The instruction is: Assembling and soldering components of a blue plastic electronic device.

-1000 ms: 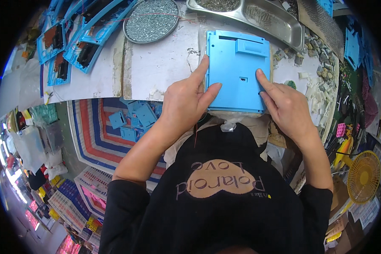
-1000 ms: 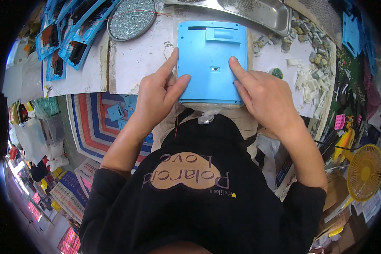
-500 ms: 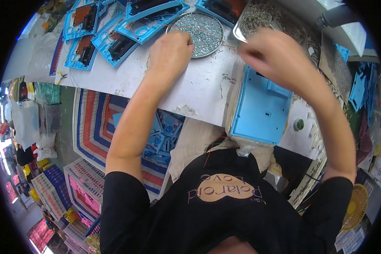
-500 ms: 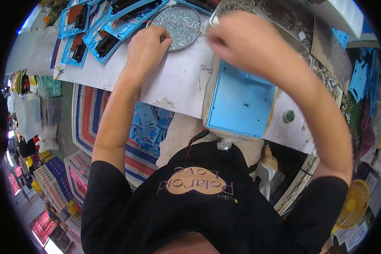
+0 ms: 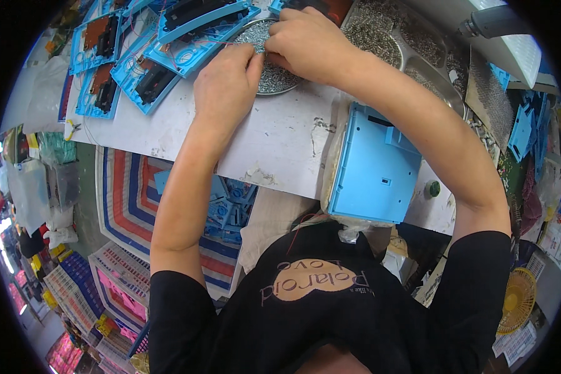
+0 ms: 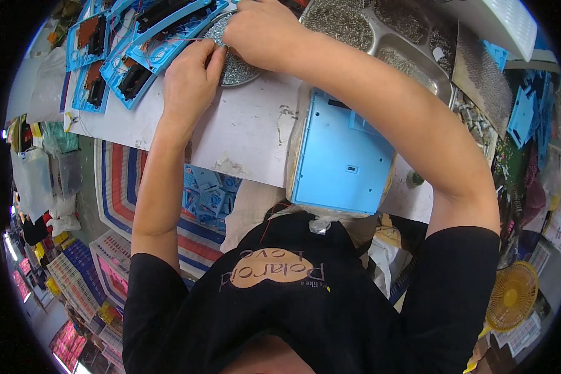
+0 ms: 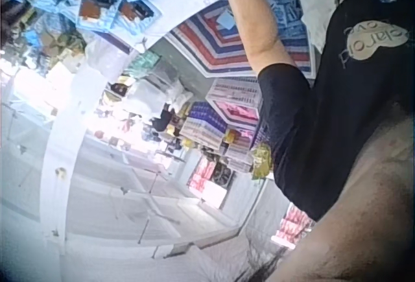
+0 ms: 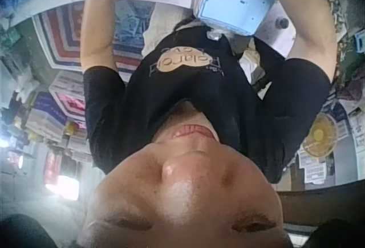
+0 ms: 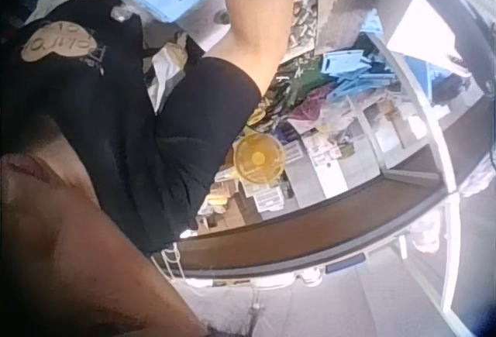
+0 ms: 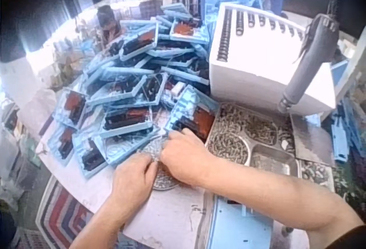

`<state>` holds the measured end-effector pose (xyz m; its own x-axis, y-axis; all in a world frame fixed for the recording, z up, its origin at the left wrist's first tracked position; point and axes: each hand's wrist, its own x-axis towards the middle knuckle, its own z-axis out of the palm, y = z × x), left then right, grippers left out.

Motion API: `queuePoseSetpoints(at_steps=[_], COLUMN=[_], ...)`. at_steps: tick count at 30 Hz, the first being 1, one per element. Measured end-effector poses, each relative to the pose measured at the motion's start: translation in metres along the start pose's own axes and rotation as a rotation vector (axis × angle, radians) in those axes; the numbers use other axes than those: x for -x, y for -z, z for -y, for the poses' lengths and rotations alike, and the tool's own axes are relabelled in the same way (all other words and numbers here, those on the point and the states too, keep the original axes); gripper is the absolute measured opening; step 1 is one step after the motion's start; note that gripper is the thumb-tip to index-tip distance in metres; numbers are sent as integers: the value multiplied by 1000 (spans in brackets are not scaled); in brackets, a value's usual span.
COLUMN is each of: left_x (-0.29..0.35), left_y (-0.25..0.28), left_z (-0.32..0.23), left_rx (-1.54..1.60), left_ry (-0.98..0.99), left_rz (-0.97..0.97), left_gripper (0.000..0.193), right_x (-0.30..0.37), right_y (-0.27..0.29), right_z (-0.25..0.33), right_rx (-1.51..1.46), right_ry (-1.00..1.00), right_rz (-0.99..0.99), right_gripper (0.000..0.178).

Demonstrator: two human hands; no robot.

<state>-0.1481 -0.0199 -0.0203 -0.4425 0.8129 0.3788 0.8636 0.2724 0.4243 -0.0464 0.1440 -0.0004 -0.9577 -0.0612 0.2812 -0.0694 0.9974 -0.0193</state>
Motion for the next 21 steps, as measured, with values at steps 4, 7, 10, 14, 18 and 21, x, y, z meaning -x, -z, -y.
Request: queuePoseSetpoints(at_steps=[4, 7, 10, 14, 18, 21], left_x=[14, 29, 29, 23, 25, 19], left_y=[11, 17, 8, 2, -1, 1], left_z=[-39, -79, -97, -106, -111, -110], left_rx=[353, 645, 608, 416, 340, 357], left_ry=[-27, 31, -32, -161, -226, -171], left_rz=[150, 413, 476, 455, 392, 487], left_gripper=[18, 19, 22, 25, 25, 24], right_x=[21, 85, 151, 188, 185, 181], right_y=[36, 82, 118, 122, 122, 122], right_z=[-8, -14, -20, -17, -16, -23], right_rx=[-164, -414, -511, -499, -408, -339], right_ry=[-88, -255, -519, -572, -548, -473], right_rz=[-72, -46, 139, 242, 284, 303], right_gripper=[13, 16, 17, 16, 13, 14])
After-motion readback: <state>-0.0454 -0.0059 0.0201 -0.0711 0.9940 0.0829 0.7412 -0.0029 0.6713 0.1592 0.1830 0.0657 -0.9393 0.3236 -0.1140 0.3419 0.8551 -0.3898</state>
